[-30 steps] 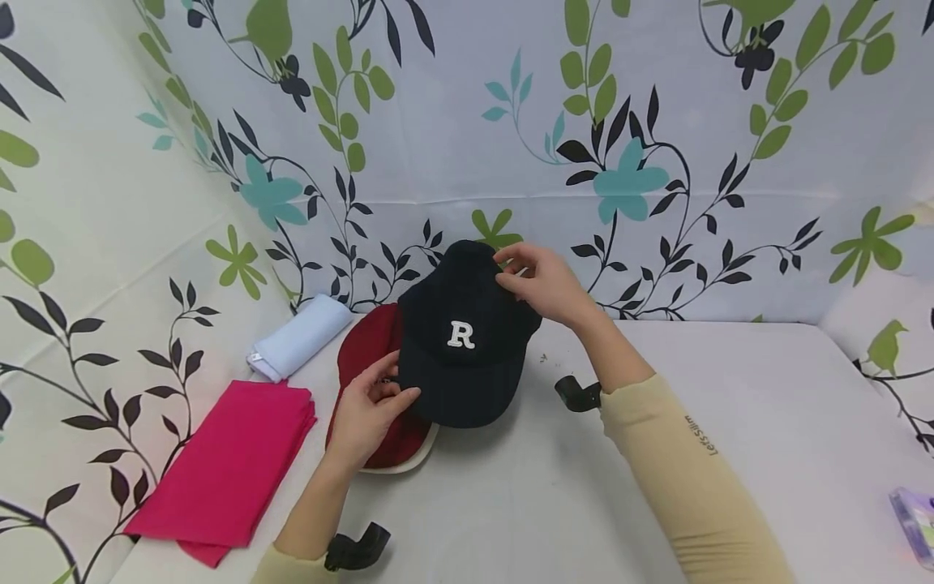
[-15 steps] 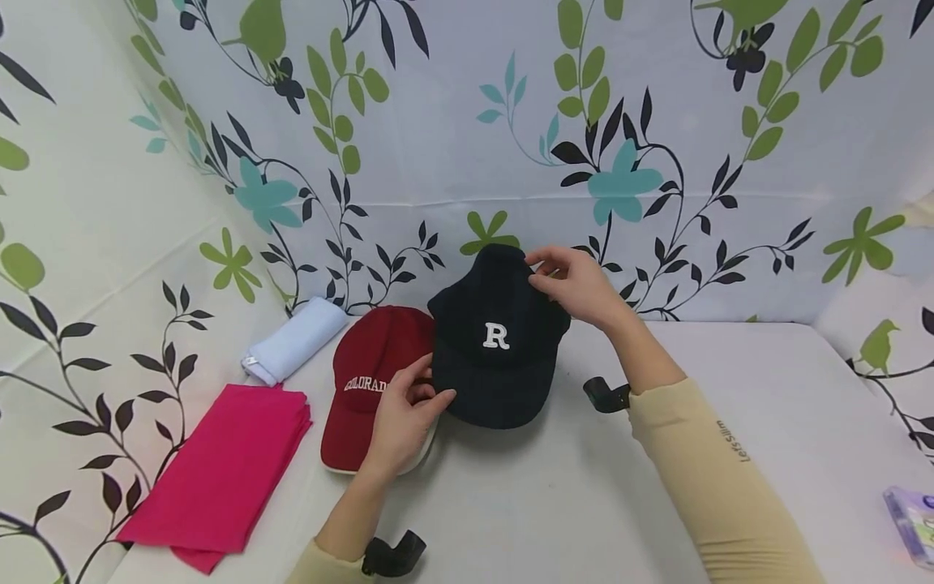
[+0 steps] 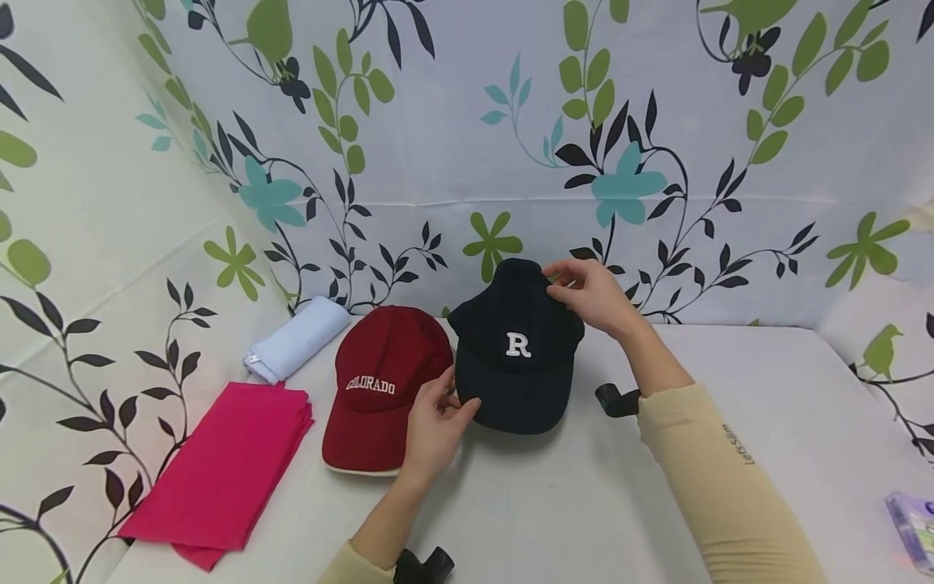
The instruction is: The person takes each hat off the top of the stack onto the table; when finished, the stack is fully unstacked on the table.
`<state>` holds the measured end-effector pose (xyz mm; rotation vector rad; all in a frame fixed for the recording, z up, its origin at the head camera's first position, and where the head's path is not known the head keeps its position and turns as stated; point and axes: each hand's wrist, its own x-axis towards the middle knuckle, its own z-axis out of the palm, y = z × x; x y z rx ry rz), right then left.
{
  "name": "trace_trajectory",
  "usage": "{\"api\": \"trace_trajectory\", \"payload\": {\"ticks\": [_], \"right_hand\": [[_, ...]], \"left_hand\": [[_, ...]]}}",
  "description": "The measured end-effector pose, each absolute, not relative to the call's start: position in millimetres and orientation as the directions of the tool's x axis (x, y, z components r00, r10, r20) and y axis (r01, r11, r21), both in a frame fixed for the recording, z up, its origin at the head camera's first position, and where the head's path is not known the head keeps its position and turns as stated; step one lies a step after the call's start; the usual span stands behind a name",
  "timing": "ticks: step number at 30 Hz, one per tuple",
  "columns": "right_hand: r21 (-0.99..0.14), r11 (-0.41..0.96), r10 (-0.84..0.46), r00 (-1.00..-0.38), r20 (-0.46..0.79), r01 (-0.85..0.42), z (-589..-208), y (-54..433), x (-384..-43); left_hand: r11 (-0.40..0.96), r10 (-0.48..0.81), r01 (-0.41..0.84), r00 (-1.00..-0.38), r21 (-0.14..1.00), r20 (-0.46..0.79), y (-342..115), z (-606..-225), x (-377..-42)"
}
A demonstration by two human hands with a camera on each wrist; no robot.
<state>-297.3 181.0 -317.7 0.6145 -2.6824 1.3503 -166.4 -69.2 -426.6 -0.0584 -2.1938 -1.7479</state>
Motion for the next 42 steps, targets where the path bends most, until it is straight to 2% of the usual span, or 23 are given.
{"api": "trace_trajectory", "payload": {"ticks": [16, 42], "right_hand": [[-0.800, 0.483, -0.323, -0.922, 0.215, -0.356, -356.1, 181.1, -311.3], [-0.797, 0.549, -0.261, -0.958, 0.121, -0.250, -391.8, 173.4, -314.8]], "left_hand": [[0.280, -0.274, 0.210, -0.918, 0.937, 0.288, -50.7, -455.2, -158.5], [0.366, -0.214, 0.085, -0.961, 0.927, 0.173, -57.3, -467.3, -154.2]]}}
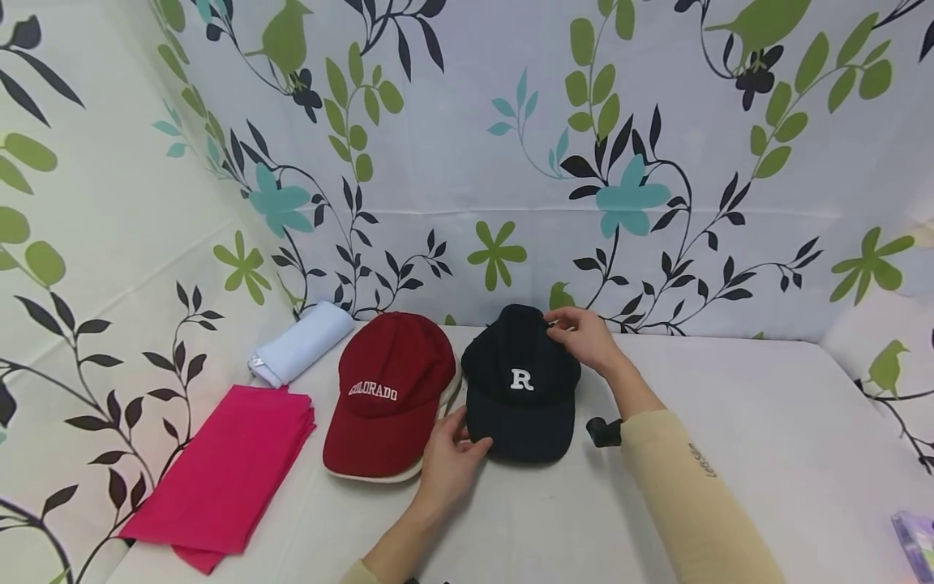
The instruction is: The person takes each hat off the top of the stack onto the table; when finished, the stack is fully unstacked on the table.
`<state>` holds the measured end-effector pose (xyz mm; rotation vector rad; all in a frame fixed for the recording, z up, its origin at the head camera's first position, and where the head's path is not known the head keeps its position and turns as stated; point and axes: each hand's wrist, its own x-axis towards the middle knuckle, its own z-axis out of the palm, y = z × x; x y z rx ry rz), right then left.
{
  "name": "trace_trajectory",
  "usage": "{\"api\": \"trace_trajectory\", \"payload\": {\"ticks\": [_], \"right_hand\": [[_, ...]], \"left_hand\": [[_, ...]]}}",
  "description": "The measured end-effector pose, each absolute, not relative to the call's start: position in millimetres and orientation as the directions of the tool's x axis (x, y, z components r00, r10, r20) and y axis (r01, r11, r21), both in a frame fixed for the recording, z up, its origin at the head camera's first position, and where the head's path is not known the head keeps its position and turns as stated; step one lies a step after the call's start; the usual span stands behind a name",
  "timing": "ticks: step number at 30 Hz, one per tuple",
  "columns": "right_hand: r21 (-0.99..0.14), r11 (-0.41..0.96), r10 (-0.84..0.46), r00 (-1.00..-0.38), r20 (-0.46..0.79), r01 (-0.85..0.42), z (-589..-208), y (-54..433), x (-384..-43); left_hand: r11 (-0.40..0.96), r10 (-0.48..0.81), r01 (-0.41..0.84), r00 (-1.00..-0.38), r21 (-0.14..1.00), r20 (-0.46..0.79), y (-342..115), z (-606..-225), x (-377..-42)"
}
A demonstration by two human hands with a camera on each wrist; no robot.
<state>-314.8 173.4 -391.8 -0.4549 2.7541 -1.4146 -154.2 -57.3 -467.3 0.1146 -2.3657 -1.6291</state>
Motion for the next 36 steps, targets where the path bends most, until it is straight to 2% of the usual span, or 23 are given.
{"api": "trace_trajectory", "payload": {"ticks": [10, 21, 36], "right_hand": [[-0.798, 0.538, -0.272, -0.952, 0.139, -0.270, -387.4, 172.7, -309.4], [-0.800, 0.520, -0.274, -0.945, 0.176, -0.300, -380.9, 176.4, -300.8], [-0.722, 0.455, -0.476, -0.828, 0.297, -0.521, -376.4, 160.4, -261.3]], "left_hand": [[0.325, -0.171, 0.072, -0.976, 0.943, 0.133, -60.8, -459.8, -145.0], [0.166, -0.094, 0.100, -0.989, 0.981, 0.116, -66.9, -456.3, -143.0], [-0.123, 0.035, 0.219, -0.974, 0.968, 0.224, -93.1, -451.7, -141.6]]}}
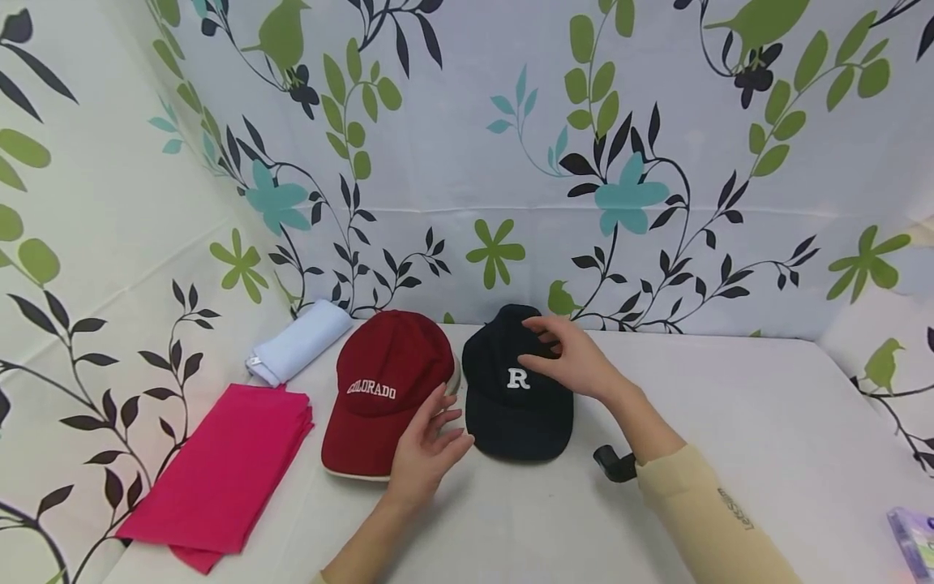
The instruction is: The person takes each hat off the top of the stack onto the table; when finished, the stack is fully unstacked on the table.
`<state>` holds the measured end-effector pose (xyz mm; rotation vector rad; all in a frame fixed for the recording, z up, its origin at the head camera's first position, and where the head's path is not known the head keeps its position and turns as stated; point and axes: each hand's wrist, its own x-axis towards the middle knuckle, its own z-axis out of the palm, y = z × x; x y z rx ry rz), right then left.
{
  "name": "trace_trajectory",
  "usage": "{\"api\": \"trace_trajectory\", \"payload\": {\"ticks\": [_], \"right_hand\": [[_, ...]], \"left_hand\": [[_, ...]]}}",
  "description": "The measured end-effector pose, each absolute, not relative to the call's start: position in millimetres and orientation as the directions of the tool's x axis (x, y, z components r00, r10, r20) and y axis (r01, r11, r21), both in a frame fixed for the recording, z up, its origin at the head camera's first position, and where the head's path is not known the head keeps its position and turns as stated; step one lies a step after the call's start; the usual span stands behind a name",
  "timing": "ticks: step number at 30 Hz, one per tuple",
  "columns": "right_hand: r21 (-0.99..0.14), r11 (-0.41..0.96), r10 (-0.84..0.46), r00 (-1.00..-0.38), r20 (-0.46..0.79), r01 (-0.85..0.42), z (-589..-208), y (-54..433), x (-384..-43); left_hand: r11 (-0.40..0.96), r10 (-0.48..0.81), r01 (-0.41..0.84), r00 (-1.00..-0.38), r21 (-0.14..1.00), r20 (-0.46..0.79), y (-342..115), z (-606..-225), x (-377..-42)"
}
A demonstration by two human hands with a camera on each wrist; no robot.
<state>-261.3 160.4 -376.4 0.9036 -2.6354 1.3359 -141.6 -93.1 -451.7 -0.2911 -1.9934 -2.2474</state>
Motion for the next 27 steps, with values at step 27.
{"api": "trace_trajectory", "payload": {"ticks": [27], "right_hand": [[-0.304, 0.646, -0.678, -0.709, 0.191, -0.700, -408.6, 152.7, -210.4]], "left_hand": [[-0.198, 0.145, 0.293, -0.935, 0.936, 0.323, -108.1, -454.6, -138.6]]}}
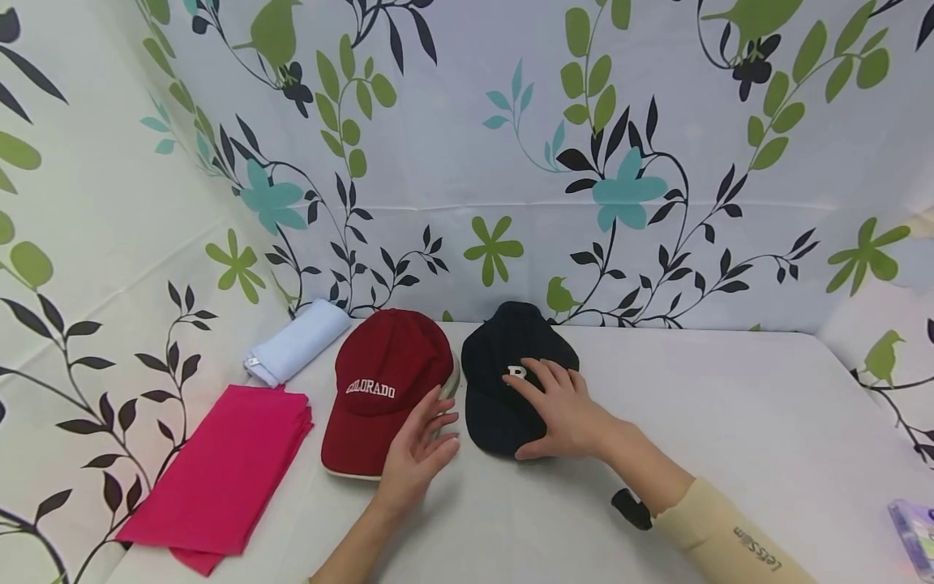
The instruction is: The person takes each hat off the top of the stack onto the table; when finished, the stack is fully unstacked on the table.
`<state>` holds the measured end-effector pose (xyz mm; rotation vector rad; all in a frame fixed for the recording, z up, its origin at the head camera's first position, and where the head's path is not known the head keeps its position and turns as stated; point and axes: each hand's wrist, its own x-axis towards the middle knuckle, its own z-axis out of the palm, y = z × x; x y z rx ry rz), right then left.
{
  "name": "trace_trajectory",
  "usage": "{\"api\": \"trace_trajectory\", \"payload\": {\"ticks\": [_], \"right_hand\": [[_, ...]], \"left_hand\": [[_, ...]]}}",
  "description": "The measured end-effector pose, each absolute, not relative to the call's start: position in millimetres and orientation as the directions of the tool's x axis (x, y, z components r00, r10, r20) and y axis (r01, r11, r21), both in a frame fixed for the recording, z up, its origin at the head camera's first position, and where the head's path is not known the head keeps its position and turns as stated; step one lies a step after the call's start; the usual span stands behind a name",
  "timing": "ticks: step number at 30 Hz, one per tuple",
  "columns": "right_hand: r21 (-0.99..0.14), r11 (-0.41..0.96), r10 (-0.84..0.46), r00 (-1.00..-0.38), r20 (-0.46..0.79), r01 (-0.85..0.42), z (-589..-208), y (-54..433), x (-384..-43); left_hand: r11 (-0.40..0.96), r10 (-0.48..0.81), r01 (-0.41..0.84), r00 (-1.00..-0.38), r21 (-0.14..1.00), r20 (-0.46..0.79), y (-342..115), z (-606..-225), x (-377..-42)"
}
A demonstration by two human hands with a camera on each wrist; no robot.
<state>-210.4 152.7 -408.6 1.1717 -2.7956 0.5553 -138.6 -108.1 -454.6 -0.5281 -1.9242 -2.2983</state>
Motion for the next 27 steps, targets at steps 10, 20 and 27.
{"api": "trace_trajectory", "payload": {"ticks": [10, 20, 27], "right_hand": [[-0.324, 0.642, -0.685, -0.710, 0.164, -0.695, -422.5, 153.8, -216.1], [-0.371, 0.591, -0.711, -0.680, 0.180, -0.716, -428.4, 158.3, -231.4], [-0.378, 0.569, -0.726, -0.662, 0.184, -0.730, -428.0, 156.9, -239.7]], "left_hand": [[-0.195, 0.143, 0.307, -0.931, 0.931, 0.337, -109.5, -457.0, -138.8], [-0.167, 0.147, 0.306, -0.932, 0.937, 0.330, -111.4, -453.2, -137.5], [-0.142, 0.132, 0.295, -0.940, 0.945, 0.313, -122.0, -446.2, -134.3]]}}
